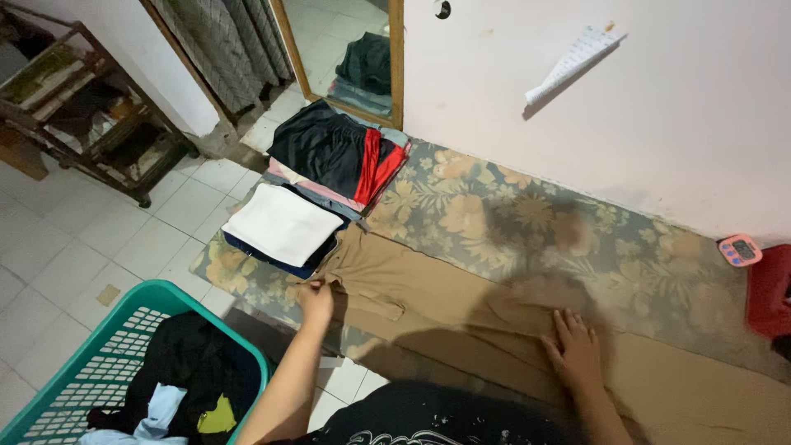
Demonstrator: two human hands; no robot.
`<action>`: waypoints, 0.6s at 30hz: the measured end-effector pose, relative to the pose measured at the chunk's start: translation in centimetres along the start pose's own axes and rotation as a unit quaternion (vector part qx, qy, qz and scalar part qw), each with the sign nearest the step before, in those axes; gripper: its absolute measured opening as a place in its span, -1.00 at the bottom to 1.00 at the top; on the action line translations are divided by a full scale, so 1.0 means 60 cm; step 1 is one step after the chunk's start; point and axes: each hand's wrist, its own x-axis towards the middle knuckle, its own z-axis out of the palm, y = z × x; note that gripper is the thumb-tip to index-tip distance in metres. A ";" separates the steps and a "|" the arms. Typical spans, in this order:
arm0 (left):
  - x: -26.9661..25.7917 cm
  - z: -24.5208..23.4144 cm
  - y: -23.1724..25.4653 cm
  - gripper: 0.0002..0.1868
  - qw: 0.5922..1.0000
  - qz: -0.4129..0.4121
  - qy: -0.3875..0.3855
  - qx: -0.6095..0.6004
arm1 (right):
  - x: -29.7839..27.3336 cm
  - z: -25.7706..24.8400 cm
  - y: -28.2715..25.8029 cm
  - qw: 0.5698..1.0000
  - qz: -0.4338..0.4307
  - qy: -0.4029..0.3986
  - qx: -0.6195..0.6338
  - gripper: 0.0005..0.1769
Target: The person spreads a shirt on an ironing board, irons the torso and sleeve regions with an iron, and then folds the shirt by hand on the same surface.
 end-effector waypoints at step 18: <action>0.186 0.163 0.239 -0.41 0.604 0.292 -0.280 0.687 | 0.104 -0.005 0.004 0.994 0.022 0.101 -0.016 -0.61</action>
